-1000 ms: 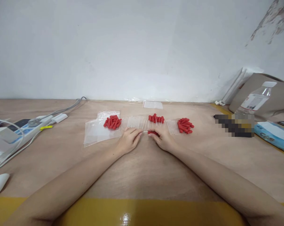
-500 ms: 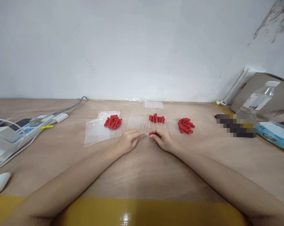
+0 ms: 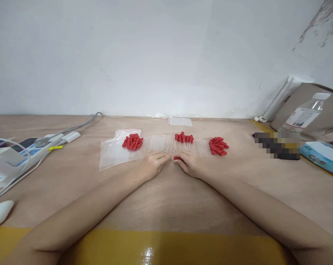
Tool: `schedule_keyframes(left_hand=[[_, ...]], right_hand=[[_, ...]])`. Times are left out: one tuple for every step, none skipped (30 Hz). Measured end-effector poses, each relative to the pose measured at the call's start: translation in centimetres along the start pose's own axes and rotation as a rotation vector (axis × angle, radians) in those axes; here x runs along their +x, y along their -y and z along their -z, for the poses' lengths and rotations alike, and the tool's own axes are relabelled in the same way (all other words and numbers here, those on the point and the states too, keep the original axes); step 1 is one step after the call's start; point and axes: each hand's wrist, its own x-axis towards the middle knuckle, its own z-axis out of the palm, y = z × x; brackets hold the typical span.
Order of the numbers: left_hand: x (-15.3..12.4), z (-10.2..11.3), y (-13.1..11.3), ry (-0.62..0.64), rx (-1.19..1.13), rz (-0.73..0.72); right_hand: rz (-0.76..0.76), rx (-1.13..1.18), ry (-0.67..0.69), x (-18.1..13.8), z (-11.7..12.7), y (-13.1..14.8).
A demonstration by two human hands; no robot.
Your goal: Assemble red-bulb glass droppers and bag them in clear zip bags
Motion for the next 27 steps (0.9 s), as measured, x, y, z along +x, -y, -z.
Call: schedule_keyframes(left_hand=[[0.0, -0.1, 0.0, 0.001, -0.007, 0.020], [0.0, -0.1, 0.0, -0.002, -0.021, 0.051], [0.0, -0.1, 0.1, -0.010, -0.035, 0.090], [-0.1, -0.1, 0.1, -0.017, -0.045, 0.130], [-0.1, -0.1, 0.1, -0.021, -0.048, 0.164], [-0.2, 0.0, 0.1, -0.020, -0.047, 0.188], [-0.2, 0.1, 0.1, -0.011, -0.046, 0.201], [-0.3, 0.2, 0.1, 0.002, -0.049, 0.204], [-0.3, 0.2, 0.1, 0.010, -0.057, 0.201], [-0.4, 0.3, 0.0, 0.013, -0.067, 0.199], [-0.4, 0.3, 0.0, 0.010, -0.076, 0.198], [-0.5, 0.3, -0.1, 0.006, -0.085, 0.196], [-0.5, 0.3, -0.2, 0.005, -0.093, 0.192], [-0.5, 0.3, -0.2, 0.004, -0.099, 0.188], [-0.5, 0.3, -0.3, 0.006, -0.106, 0.185], [-0.4, 0.3, -0.4, 0.012, -0.111, 0.182], [-0.4, 0.3, -0.4, 0.015, -0.114, 0.178], [-0.3, 0.3, -0.5, 0.019, -0.117, 0.174], [-0.3, 0.3, -0.5, 0.021, -0.118, 0.170], [-0.2, 0.3, -0.5, 0.025, -0.116, 0.168], [-0.2, 0.3, -0.6, 0.030, -0.115, 0.167], [-0.2, 0.3, -0.6, 0.034, -0.115, 0.166], [-0.2, 0.3, -0.6, 0.039, -0.118, 0.167], [-0.2, 0.3, -0.6, 0.044, -0.121, 0.169], [-0.2, 0.3, -0.6, 0.048, -0.126, 0.173], [-0.2, 0.3, -0.5, 0.049, -0.133, 0.178], [-0.1, 0.2, -0.5, 0.050, -0.141, 0.187]], right_hand=[[-0.008, -0.013, 0.013, 0.1, 0.2, 0.0], [-0.019, -0.021, 0.020, 0.1, 0.4, 0.0], [-0.033, -0.027, 0.021, 0.1, 0.6, 0.0], [-0.047, -0.030, 0.017, 0.1, 0.8, 0.0], [-0.058, -0.032, 0.011, 0.1, 1.0, 0.0], [-0.065, -0.033, 0.000, 0.0, 1.1, 0.0], [-0.069, -0.031, -0.012, -0.1, 1.2, 0.0], [-0.067, -0.026, -0.020, -0.2, 1.3, 0.0], [-0.062, -0.020, -0.023, -0.2, 1.2, 0.1], [-0.055, -0.015, -0.022, -0.3, 1.2, 0.1], [-0.049, -0.011, -0.016, -0.3, 1.1, 0.1], [-0.044, -0.011, -0.006, -0.3, 1.0, 0.1], [-0.038, -0.012, 0.007, -0.3, 0.9, 0.1], [-0.032, -0.013, 0.017, -0.3, 0.9, 0.1], [-0.030, -0.014, 0.025, -0.3, 0.8, 0.1], [-0.029, -0.016, 0.031, -0.3, 0.8, 0.1], [-0.028, -0.019, 0.034, -0.3, 0.8, 0.1], [-0.024, -0.020, 0.037, -0.2, 0.8, 0.1], [-0.018, -0.020, 0.040, -0.2, 0.8, 0.1], [-0.009, -0.020, 0.042, -0.2, 0.7, 0.0], [-0.001, -0.020, 0.042, -0.2, 0.7, 0.0], [0.007, -0.019, 0.041, -0.2, 0.6, -0.1], [0.009, -0.017, 0.041, -0.1, 0.6, -0.1], [0.008, -0.014, 0.042, -0.1, 0.6, -0.1], [0.005, -0.006, 0.044, -0.1, 0.5, -0.2], [-0.001, 0.008, 0.045, 0.0, 0.6, -0.2], [-0.013, 0.032, 0.042, 0.0, 0.6, -0.2]])
